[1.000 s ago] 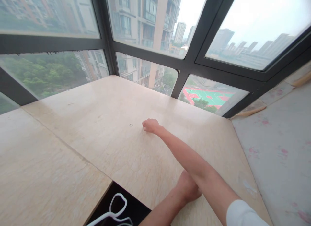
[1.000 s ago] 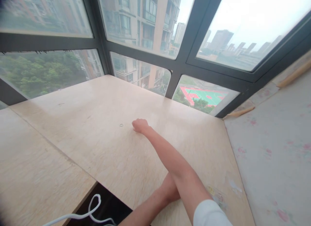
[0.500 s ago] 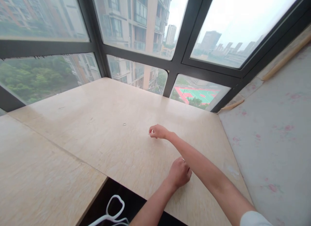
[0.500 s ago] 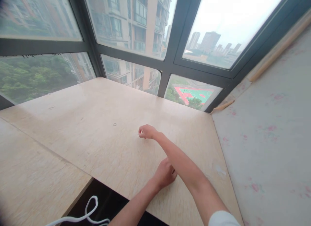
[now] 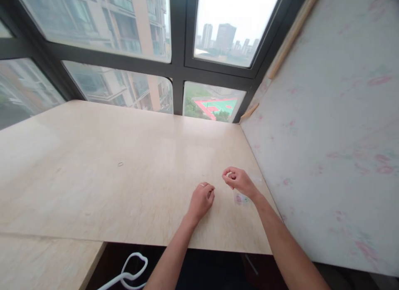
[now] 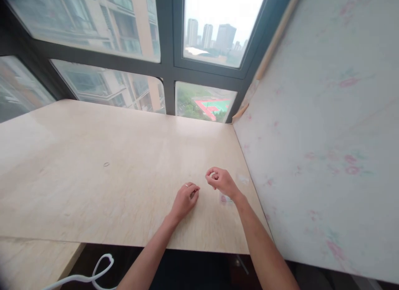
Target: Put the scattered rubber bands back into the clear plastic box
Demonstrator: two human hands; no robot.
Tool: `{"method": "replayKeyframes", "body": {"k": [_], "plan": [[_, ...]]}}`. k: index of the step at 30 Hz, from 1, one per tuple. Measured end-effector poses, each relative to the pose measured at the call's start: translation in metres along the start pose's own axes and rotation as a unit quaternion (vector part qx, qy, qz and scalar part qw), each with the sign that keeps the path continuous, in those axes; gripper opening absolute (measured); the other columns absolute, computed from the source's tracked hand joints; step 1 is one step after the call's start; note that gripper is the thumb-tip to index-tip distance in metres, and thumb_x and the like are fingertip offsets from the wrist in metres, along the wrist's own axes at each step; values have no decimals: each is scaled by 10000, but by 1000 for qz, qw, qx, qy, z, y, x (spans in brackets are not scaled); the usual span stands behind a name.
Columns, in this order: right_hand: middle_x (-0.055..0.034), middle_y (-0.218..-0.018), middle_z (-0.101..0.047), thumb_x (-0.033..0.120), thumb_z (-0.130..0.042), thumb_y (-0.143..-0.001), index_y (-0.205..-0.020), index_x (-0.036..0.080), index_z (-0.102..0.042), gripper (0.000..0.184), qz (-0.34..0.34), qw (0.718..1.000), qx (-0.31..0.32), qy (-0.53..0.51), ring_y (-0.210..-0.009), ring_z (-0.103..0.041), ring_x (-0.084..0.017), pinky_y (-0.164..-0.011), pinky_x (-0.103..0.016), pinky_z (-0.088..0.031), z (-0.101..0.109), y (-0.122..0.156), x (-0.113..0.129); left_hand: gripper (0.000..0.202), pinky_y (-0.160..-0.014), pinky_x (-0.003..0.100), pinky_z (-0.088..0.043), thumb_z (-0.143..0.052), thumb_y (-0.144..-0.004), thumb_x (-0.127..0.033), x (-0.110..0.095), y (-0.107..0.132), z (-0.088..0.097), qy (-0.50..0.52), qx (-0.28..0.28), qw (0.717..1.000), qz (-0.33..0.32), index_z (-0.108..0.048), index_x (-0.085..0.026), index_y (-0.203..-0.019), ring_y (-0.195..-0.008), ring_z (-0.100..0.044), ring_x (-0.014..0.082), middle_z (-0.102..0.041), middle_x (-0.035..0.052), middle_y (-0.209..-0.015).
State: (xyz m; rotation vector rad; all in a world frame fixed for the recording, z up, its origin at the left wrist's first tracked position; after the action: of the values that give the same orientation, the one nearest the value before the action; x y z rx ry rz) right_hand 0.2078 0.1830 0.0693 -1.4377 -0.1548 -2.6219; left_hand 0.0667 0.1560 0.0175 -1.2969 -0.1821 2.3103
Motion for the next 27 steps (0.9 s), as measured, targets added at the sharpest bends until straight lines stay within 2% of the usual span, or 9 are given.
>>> {"method": "replayKeyframes", "body": {"k": [4,8,11,17,21,27], "plan": [[99,-431,-427,334,-552,-791,-791,186,-570,149,-67,994,-68,56,-389,-434,-86,-428,-192,-311,41,51,-31,146,-781,338,-490,-496,-854,-120,-2,-1,2,8,0,1000,-6,-629,-166,-890,-868,-584,189,-646,66,-887],[91,-432,-465,314,-527,-815,-781,200,-580,131,-94,980,-94,147,-410,-479,-101,-481,-210,-337,62,85,-45,153,-767,340,-497,-482,-857,-129,-3,-2,3,4,1,1000,-13,-626,-168,-889,-859,-588,188,-646,67,-890],[79,-436,-500,295,-508,-830,-793,207,-597,131,-109,969,-80,205,-427,-498,-110,-509,-222,-332,64,96,-50,151,-767,340,-497,-480,-857,-131,-3,-1,3,-2,3,1000,-15,-623,-169,-889,-858,-590,186,-646,64,-893],[48,-476,-514,273,-503,-822,-760,220,-631,151,-106,949,-55,292,-460,-462,-127,-503,-244,-262,59,94,-55,149,-779,336,-498,-486,-862,-129,-2,0,1,-8,7,1000,-13,-624,-170,-900,-878,-594,186,-648,62,-911],[48,-490,-501,294,-491,-844,-803,224,-645,174,-97,947,-62,300,-479,-459,-133,-510,-244,-264,63,95,-55,150,-776,335,-497,-482,-867,-140,-1,1,1,-3,8,1000,-5,-626,-167,-904,-879,-593,186,-648,68,-923],[67,-480,-429,367,-486,-881,-850,220,-656,226,-72,964,-71,244,-470,-436,-123,-510,-240,-285,63,102,-55,156,-762,323,-491,-486,-858,-138,0,0,4,22,-4,1000,-2,-634,-171,-897,-860,-598,179,-649,68,-904]]}}
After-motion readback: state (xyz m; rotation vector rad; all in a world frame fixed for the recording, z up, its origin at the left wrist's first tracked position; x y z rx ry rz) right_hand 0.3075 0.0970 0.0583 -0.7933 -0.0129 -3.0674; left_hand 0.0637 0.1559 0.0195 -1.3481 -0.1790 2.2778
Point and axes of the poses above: each hand's wrist, its own y-axis away from the middle knuckle, its own z-axis out of the back of the hand, x = y × z, the point moved 8 cm from there along -y, towards the middle knuckle
